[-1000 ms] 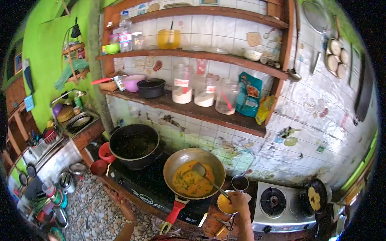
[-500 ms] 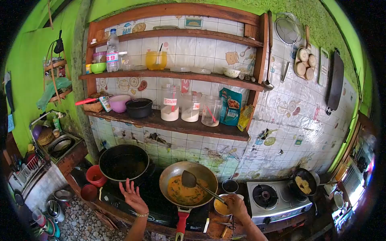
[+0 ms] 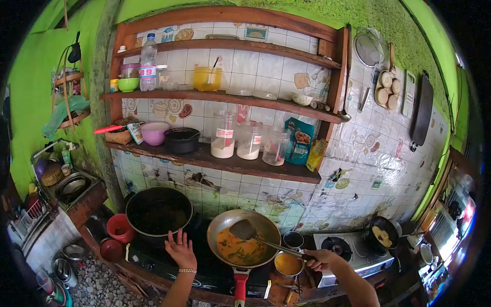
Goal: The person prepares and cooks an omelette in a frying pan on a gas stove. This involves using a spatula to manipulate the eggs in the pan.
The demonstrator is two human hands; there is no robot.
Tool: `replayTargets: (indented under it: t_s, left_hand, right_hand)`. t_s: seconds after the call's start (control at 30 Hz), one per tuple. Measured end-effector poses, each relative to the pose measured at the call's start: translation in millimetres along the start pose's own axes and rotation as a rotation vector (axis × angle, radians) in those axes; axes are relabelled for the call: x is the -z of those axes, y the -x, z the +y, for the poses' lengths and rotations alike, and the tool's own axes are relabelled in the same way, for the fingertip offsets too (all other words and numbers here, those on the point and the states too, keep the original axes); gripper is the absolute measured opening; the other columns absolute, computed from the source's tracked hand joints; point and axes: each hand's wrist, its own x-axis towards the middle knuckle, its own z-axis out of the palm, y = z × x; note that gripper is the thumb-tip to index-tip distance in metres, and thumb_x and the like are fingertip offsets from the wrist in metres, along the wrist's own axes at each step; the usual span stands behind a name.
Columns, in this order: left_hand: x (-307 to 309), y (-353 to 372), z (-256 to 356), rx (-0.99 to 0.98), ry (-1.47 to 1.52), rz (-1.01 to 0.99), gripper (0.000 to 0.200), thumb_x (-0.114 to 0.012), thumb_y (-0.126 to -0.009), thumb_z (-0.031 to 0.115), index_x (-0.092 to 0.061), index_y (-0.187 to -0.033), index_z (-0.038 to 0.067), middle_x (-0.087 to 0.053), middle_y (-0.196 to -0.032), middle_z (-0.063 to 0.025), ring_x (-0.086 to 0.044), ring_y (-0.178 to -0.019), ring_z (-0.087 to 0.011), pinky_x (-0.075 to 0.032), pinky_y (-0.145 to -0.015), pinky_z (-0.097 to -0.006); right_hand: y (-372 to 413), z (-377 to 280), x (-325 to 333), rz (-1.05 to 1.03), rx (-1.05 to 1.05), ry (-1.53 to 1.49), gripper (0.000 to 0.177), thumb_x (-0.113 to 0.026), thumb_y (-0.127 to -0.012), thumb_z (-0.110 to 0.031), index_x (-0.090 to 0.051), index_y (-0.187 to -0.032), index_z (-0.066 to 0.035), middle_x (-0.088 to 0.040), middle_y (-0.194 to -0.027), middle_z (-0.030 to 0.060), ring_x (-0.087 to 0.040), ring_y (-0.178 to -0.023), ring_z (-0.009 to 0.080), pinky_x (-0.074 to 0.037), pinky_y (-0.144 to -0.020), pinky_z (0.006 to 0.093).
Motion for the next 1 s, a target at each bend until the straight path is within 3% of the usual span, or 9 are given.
replayTargets:
  t_s: [0.17,0.27,0.4,0.47,0.53,0.63,0.7,0.83,1.0]
  left_hand:
    - [-7.3,4.7,4.2,0.149,0.114,0.019,0.062,-0.030,-0.082,0.060,-0.028,-0.132,0.023,-0.035,-0.133,-0.0084,-0.024,-0.126,-0.0245,-0.009,-0.103,-0.0415]
    - [-18.5,15.4,12.3,0.218,0.203,0.044,0.061,-0.032,-0.081,0.061,-0.034,-0.128,0.022,-0.036,-0.132,-0.0094,-0.025,-0.125,-0.0248,-0.010,-0.103,-0.0417]
    - [-33.2,39.4,26.6,0.277,0.213,0.050,0.065,-0.032,-0.078,0.062,-0.032,-0.128,0.021,-0.039,-0.129,-0.0080,-0.029,-0.121,-0.0220,-0.014,-0.100,-0.0406]
    - [-42.2,58.4,36.7,0.450,0.323,0.007,0.064,-0.036,-0.077,0.062,-0.034,-0.126,0.021,-0.038,-0.129,-0.0105,-0.030,-0.119,-0.0235,-0.017,-0.100,-0.0412]
    - [-56.9,81.3,53.7,0.512,0.396,0.008,0.064,-0.039,-0.077,0.059,-0.036,-0.125,0.017,-0.035,-0.131,-0.0127,-0.030,-0.121,-0.0257,-0.020,-0.100,-0.0436]
    - [-86.7,110.9,86.2,0.726,0.642,-0.097,0.060,-0.037,-0.080,0.053,-0.036,-0.125,0.014,-0.035,-0.130,-0.0163,-0.033,-0.121,-0.0308,-0.021,-0.097,-0.0562]
    - [-111.8,125.6,110.7,0.965,0.533,0.007,0.030,-0.048,-0.087,0.027,-0.054,-0.109,0.008,-0.055,-0.104,-0.0127,-0.053,-0.096,-0.0303,-0.046,-0.082,-0.0450]
    - [-105.8,136.9,105.7,1.141,0.556,-0.087,0.040,-0.041,-0.089,0.031,-0.044,-0.122,0.007,-0.046,-0.120,-0.0155,-0.044,-0.110,-0.0338,-0.039,-0.091,-0.0487]
    - [-63.7,150.5,17.7,1.008,0.177,0.164,0.054,-0.043,-0.082,0.043,-0.041,-0.122,0.007,-0.041,-0.126,-0.0178,-0.035,-0.119,-0.0337,-0.024,-0.099,-0.0532]
  right_hand:
    - [64.1,-47.4,-1.2,-0.207,-0.035,0.222,0.050,-0.040,-0.091,-0.039,-0.044,-0.119,0.003,-0.022,-0.051,-0.0074,-0.019,-0.039,0.0010,-0.014,-0.034,0.0166]
    - [109.7,-72.8,-33.7,-0.064,-0.026,0.465,0.051,-0.041,-0.091,-0.037,-0.046,-0.115,0.007,-0.021,-0.050,-0.0079,-0.019,-0.038,0.0010,-0.013,-0.033,0.0165]
    - [139.9,-92.2,-29.4,-0.091,0.002,0.584,0.049,-0.045,-0.089,-0.037,-0.051,-0.110,0.007,-0.024,-0.048,-0.0075,-0.020,-0.038,0.0016,-0.015,-0.034,0.0176]
    - [160.3,-100.5,-35.1,-0.122,0.036,0.726,0.049,-0.048,-0.087,-0.038,-0.055,-0.105,0.007,-0.027,-0.046,-0.0066,-0.022,-0.038,0.0030,-0.017,-0.034,0.0194]
    - [177.9,-105.2,-38.7,-0.125,0.040,0.779,0.050,-0.048,-0.087,-0.038,-0.055,-0.104,0.008,-0.027,-0.045,-0.0064,-0.023,-0.038,0.0034,-0.018,-0.034,0.0197]
    - [200.1,-116.3,-43.9,-0.189,0.037,0.884,0.049,-0.047,-0.087,-0.037,-0.055,-0.104,0.009,-0.030,-0.044,-0.0057,-0.026,-0.038,0.0037,-0.019,-0.034,0.0199]
    - [214.6,-123.5,-44.7,-0.252,0.020,0.932,0.048,-0.046,-0.088,-0.035,-0.053,-0.105,0.010,-0.031,-0.044,-0.0053,-0.028,-0.038,0.0035,-0.020,-0.035,0.0197]
    - [240.9,-126.9,-42.3,-0.334,0.005,0.957,0.041,-0.046,-0.090,-0.022,-0.047,-0.111,0.014,-0.036,-0.049,-0.0035,-0.031,-0.042,0.0029,-0.024,-0.036,0.0196]
    - [260.6,-127.7,-52.0,-0.336,0.045,0.963,0.041,-0.050,-0.089,-0.020,-0.047,-0.111,0.014,-0.041,-0.051,-0.0015,-0.034,-0.043,0.0027,-0.027,-0.036,0.0193]
